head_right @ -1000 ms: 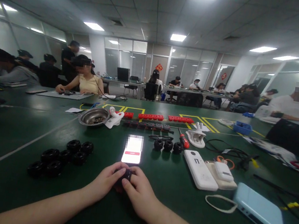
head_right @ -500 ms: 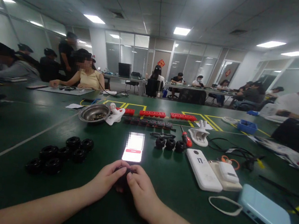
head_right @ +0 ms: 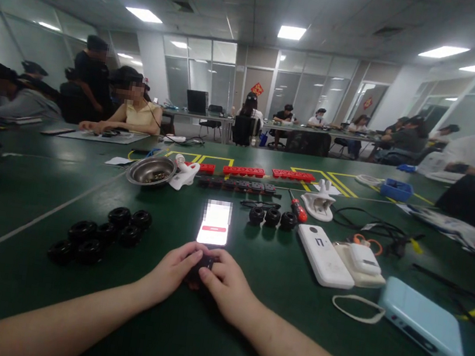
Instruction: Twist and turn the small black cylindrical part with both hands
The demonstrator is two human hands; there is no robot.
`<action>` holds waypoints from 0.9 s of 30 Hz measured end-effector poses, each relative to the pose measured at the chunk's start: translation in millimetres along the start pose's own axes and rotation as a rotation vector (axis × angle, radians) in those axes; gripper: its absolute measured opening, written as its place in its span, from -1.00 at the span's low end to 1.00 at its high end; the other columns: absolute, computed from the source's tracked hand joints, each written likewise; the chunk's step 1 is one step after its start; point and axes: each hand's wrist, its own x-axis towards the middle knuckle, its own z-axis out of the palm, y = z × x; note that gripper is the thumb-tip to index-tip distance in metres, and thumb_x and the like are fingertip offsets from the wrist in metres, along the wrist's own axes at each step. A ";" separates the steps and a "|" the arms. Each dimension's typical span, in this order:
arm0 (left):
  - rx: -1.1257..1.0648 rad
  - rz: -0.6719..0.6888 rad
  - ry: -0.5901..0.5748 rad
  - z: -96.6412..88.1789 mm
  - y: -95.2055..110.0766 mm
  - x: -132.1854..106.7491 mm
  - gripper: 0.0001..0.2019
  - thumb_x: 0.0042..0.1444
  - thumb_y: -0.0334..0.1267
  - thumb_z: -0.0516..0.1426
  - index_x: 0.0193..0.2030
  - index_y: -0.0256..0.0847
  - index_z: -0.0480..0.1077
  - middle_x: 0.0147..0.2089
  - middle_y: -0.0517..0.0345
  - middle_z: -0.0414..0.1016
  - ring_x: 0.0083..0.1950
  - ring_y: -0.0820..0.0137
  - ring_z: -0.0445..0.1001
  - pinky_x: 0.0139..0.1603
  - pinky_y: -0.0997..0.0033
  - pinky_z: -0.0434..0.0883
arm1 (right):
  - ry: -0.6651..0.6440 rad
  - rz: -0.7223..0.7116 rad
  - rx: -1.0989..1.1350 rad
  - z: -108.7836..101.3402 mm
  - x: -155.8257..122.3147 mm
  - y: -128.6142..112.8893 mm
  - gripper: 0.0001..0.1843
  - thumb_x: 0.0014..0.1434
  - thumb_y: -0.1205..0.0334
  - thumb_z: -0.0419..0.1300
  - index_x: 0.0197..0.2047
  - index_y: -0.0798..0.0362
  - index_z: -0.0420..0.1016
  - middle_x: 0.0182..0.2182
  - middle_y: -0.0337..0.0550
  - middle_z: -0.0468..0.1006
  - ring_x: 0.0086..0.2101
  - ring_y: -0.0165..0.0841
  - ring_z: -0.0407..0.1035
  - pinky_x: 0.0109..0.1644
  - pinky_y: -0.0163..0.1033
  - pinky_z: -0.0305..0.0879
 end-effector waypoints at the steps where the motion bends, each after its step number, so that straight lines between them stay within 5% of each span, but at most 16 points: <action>1: -0.004 -0.006 0.000 -0.1 -0.6 0.5 -0.73 0.05 -0.08 -0.02 -0.28 -0.26 0.27 -0.44 0.23 0.32 -0.55 0.51 0.36 -0.57 0.51 0.32 | 0.009 0.006 0.006 0.7 -0.1 -0.6 -0.58 0.19 0.04 -0.05 -0.43 0.10 0.50 -0.19 -0.11 0.31 -0.13 -0.32 0.23 -0.03 -0.25 0.16; 6: -0.010 -0.016 -0.014 -0.3 -2.3 2.0 -0.74 0.05 -0.10 -0.01 -0.27 -0.27 0.26 -0.45 0.24 0.32 -0.57 0.52 0.36 -0.57 0.51 0.32 | 0.048 0.031 0.084 3.7 -0.6 -3.4 -0.54 0.24 0.06 -0.17 -0.33 0.08 0.48 -0.24 -0.14 0.32 -0.27 -0.38 0.28 -0.13 -0.27 0.24; 18: 0.020 0.034 0.008 0.3 -1.2 -1.3 -0.74 0.05 -0.09 -0.01 -0.27 -0.26 0.26 -0.40 0.22 0.32 -0.52 0.50 0.37 -0.53 0.47 0.35 | -0.006 -0.028 -0.015 -1.5 -1.9 0.6 -0.59 0.17 0.03 -0.04 -0.42 0.10 0.51 -0.17 -0.10 0.31 -0.13 -0.31 0.23 0.00 -0.22 0.14; 27: 0.016 -0.039 0.003 0.1 -1.2 3.5 -0.76 0.05 -0.12 -0.02 -0.29 -0.27 0.25 -0.46 0.25 0.30 -0.57 0.52 0.35 -0.57 0.49 0.33 | 0.050 0.016 0.033 3.3 -3.0 2.5 -0.54 0.25 0.09 -0.18 -0.37 0.08 0.48 -0.22 -0.15 0.32 -0.21 -0.37 0.26 -0.09 -0.27 0.18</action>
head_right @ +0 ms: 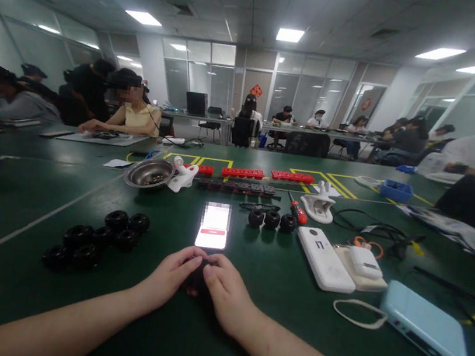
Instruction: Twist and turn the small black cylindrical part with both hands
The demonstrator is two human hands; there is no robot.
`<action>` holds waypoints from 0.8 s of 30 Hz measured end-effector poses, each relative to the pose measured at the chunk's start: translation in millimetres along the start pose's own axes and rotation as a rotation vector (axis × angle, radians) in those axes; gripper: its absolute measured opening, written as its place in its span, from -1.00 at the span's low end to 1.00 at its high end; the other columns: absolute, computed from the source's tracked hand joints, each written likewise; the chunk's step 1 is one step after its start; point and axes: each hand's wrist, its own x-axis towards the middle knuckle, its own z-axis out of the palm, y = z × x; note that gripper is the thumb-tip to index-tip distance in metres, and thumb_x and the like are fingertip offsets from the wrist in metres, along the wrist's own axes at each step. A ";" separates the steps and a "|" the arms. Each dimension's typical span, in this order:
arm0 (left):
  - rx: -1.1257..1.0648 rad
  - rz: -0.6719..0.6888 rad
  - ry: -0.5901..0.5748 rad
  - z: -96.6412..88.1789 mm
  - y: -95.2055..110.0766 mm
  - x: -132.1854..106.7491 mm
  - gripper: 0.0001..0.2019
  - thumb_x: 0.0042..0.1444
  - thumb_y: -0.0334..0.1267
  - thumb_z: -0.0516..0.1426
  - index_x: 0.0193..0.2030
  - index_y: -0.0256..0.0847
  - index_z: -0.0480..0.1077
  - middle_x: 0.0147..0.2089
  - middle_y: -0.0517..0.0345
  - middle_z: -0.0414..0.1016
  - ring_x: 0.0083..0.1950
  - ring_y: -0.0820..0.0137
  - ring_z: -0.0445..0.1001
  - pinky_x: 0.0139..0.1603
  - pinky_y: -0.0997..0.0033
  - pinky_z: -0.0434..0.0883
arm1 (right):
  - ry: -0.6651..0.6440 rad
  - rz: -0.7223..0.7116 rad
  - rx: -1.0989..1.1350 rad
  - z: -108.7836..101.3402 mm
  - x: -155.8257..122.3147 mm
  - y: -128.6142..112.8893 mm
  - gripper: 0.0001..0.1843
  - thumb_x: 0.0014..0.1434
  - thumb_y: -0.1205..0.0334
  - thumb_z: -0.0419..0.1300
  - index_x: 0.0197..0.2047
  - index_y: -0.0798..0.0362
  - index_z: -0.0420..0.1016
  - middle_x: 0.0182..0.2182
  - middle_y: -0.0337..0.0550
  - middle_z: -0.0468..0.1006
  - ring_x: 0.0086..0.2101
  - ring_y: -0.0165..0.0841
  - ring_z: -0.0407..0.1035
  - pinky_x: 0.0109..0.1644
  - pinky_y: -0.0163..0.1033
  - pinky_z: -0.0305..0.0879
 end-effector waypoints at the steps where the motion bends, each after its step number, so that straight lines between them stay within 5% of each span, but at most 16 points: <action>1: -0.003 0.005 -0.005 -0.2 -0.5 0.2 -0.76 0.05 -0.12 -0.02 -0.29 -0.27 0.25 -0.45 0.24 0.31 -0.56 0.52 0.35 -0.56 0.49 0.33 | -0.008 -0.004 -0.020 -0.4 0.4 -0.2 -0.55 0.24 0.09 -0.16 -0.39 0.08 0.48 -0.23 -0.14 0.32 -0.21 -0.37 0.26 -0.09 -0.27 0.18; 13: -0.014 0.037 0.057 0.7 2.6 -2.1 -0.74 0.06 -0.09 -0.04 -0.21 -0.23 0.20 -0.41 0.24 0.32 -0.57 0.51 0.36 -0.61 0.52 0.30 | -0.103 -0.011 0.014 -8.9 2.4 -2.5 -0.69 0.10 0.03 0.08 -0.37 0.08 0.50 -0.12 -0.11 0.27 -0.09 -0.30 0.19 0.02 -0.21 0.13; 20: 0.007 -0.010 0.024 0.3 -1.7 0.0 -0.74 0.04 -0.10 -0.02 -0.23 -0.24 0.23 -0.47 0.27 0.30 -0.61 0.54 0.36 -0.61 0.54 0.30 | -0.029 0.026 0.131 -3.0 3.9 2.1 -0.48 0.21 -0.02 -0.16 -0.44 0.10 0.50 -0.21 -0.12 0.33 -0.25 -0.36 0.30 -0.07 -0.24 0.20; 24: 0.010 0.006 0.005 0.0 -0.2 -1.6 -0.74 0.05 -0.10 -0.02 -0.21 -0.24 0.23 -0.42 0.23 0.32 -0.58 0.53 0.37 -0.58 0.52 0.31 | -0.024 0.022 0.056 -2.5 6.2 3.8 -0.50 0.20 0.00 -0.12 -0.47 0.09 0.52 -0.21 -0.12 0.34 -0.21 -0.34 0.28 -0.06 -0.25 0.18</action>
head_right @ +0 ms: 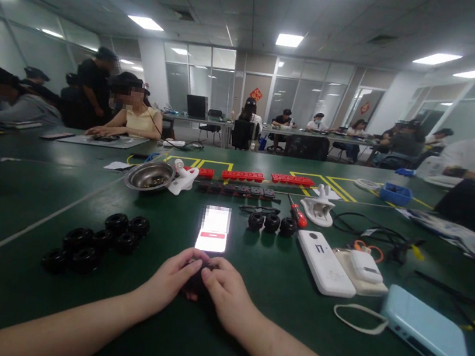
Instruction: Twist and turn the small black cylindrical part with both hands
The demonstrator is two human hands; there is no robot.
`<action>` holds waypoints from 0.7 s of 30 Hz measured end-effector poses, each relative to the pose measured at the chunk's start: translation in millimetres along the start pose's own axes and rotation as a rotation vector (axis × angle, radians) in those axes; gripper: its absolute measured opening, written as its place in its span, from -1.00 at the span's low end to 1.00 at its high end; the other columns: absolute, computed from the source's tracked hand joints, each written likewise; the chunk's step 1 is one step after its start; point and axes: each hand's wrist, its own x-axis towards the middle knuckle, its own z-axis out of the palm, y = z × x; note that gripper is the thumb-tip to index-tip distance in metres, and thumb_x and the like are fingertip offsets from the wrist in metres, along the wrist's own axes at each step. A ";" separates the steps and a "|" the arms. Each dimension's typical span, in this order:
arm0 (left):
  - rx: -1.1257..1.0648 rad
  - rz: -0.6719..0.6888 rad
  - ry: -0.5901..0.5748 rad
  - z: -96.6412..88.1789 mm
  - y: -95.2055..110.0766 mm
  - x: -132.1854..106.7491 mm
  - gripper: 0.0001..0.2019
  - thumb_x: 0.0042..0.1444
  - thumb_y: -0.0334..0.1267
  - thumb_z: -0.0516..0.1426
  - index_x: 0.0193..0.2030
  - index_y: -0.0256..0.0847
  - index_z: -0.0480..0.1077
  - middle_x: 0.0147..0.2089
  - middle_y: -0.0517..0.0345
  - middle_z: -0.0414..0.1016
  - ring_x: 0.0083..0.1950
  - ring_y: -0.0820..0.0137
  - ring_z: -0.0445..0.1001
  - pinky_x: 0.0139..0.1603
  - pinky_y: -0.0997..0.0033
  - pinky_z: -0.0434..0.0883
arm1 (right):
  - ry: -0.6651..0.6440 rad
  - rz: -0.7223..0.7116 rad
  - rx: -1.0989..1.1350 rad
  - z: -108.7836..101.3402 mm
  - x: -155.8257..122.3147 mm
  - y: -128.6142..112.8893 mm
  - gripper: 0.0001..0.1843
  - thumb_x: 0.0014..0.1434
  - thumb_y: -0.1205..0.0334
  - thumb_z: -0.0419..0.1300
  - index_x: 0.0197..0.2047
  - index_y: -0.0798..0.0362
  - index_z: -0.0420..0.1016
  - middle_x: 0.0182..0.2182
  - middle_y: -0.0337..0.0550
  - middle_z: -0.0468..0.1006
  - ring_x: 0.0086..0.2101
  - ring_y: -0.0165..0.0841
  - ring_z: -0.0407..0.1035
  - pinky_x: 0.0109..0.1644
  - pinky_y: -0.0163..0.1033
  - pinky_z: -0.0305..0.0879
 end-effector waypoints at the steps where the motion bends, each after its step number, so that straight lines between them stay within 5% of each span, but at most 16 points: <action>1: 0.001 0.010 -0.004 -0.2 0.6 -0.7 -0.74 0.05 -0.11 -0.02 -0.20 -0.24 0.22 -0.40 0.22 0.32 -0.56 0.52 0.37 -0.57 0.51 0.32 | -0.007 -0.004 -0.012 -0.6 0.3 -0.5 -0.51 0.19 -0.01 -0.09 -0.47 0.09 0.52 -0.20 -0.12 0.33 -0.19 -0.33 0.27 -0.05 -0.25 0.18; 12: -0.067 -0.011 0.068 -0.5 5.8 -3.0 -0.75 0.02 -0.10 -0.02 -0.21 -0.20 0.18 -0.36 0.20 0.30 -0.44 0.45 0.36 -0.55 0.52 0.31 | -0.077 -0.030 -0.039 -5.0 -6.4 -6.8 -0.77 0.00 0.08 0.19 -0.31 0.05 0.51 -0.08 -0.13 0.24 -0.07 -0.29 0.17 0.04 -0.18 0.10; 21: -0.026 0.001 0.007 -0.2 -1.8 2.0 -0.73 0.04 -0.10 -0.02 -0.19 -0.23 0.20 -0.44 0.24 0.30 -0.58 0.51 0.34 -0.58 0.50 0.30 | 0.000 0.021 -0.015 -0.4 -1.0 -2.3 -0.48 0.19 -0.03 -0.12 -0.47 0.10 0.51 -0.21 -0.10 0.31 -0.21 -0.34 0.26 -0.06 -0.23 0.19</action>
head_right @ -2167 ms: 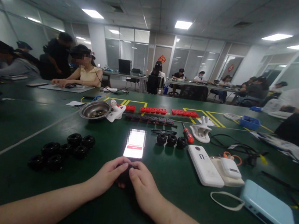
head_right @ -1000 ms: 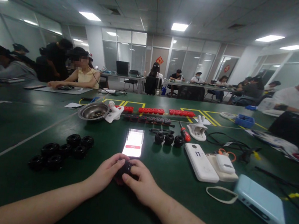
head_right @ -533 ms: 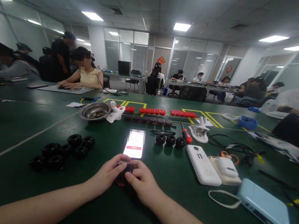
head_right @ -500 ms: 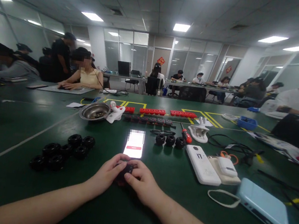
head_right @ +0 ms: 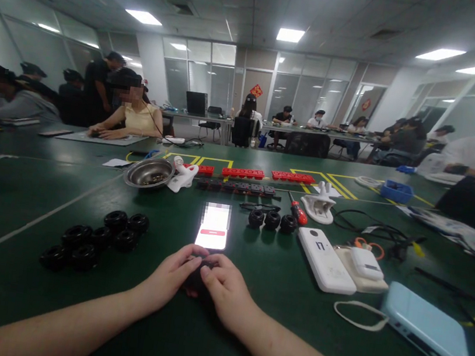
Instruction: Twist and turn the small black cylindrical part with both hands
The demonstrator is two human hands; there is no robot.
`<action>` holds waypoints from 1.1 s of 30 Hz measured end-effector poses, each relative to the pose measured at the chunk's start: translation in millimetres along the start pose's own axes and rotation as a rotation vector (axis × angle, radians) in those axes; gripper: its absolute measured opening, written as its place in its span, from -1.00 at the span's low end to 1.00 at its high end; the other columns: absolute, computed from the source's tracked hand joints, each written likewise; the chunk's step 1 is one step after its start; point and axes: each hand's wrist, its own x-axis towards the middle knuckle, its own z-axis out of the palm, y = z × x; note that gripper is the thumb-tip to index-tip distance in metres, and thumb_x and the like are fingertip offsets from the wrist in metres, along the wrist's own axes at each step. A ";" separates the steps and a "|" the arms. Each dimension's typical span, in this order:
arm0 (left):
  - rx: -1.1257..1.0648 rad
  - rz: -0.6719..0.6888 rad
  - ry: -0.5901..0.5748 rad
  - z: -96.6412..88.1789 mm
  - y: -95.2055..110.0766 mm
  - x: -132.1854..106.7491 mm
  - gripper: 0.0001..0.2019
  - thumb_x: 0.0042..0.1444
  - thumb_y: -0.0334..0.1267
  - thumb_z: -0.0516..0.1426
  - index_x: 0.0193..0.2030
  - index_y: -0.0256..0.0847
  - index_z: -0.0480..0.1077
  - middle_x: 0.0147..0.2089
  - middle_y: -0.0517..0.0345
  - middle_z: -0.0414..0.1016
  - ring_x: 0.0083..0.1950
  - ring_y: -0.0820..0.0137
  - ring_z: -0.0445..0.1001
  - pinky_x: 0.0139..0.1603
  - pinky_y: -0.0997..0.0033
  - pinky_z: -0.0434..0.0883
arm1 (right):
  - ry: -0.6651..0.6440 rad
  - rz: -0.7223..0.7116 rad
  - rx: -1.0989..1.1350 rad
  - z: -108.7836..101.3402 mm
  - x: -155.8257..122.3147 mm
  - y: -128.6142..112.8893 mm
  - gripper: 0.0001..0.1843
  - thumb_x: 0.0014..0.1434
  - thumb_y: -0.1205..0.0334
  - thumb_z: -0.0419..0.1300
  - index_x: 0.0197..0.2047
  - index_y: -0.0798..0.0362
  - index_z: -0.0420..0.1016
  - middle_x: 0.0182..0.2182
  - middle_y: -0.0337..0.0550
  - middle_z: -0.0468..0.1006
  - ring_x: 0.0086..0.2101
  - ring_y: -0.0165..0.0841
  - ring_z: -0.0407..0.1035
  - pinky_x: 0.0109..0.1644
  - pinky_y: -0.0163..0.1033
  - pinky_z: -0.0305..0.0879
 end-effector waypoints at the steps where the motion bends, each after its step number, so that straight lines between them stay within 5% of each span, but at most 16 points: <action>1: 0.005 0.005 0.003 -0.1 0.0 0.1 -0.73 0.05 -0.11 -0.02 -0.19 -0.23 0.20 -0.43 0.24 0.30 -0.57 0.51 0.34 -0.57 0.50 0.31 | 0.001 -0.005 -0.007 -0.2 0.4 0.0 -0.49 0.18 -0.04 -0.10 -0.48 0.10 0.51 -0.22 -0.10 0.32 -0.20 -0.33 0.26 -0.06 -0.23 0.18; 10: -0.013 0.003 0.054 -0.1 6.7 -4.7 -0.74 0.03 -0.09 -0.02 -0.21 -0.21 0.20 -0.33 0.18 0.30 -0.43 0.43 0.36 -0.55 0.49 0.32 | -0.059 -0.033 -0.051 -4.0 -3.8 -8.2 -0.74 -0.02 0.06 0.20 -0.33 0.06 0.52 -0.12 -0.12 0.25 -0.09 -0.28 0.18 0.02 -0.17 0.12; 18: -0.017 -0.014 0.019 1.0 0.3 -2.3 -0.71 0.03 -0.09 -0.02 -0.16 -0.21 0.18 -0.43 0.25 0.31 -0.59 0.52 0.34 -0.59 0.51 0.30 | -0.017 -0.009 0.072 -1.1 -3.3 -4.1 -0.50 0.22 0.00 -0.18 -0.38 0.10 0.48 -0.19 -0.10 0.30 -0.20 -0.36 0.26 -0.06 -0.24 0.20; 33: -0.037 0.000 0.080 0.4 4.5 -3.3 -0.74 0.01 -0.09 -0.02 -0.22 -0.20 0.21 -0.38 0.22 0.30 -0.45 0.47 0.34 -0.56 0.54 0.30 | -0.061 -0.069 -0.069 -3.8 -3.2 -3.6 -0.71 0.03 0.01 0.14 -0.38 0.05 0.52 -0.10 -0.12 0.26 -0.09 -0.29 0.19 0.02 -0.18 0.12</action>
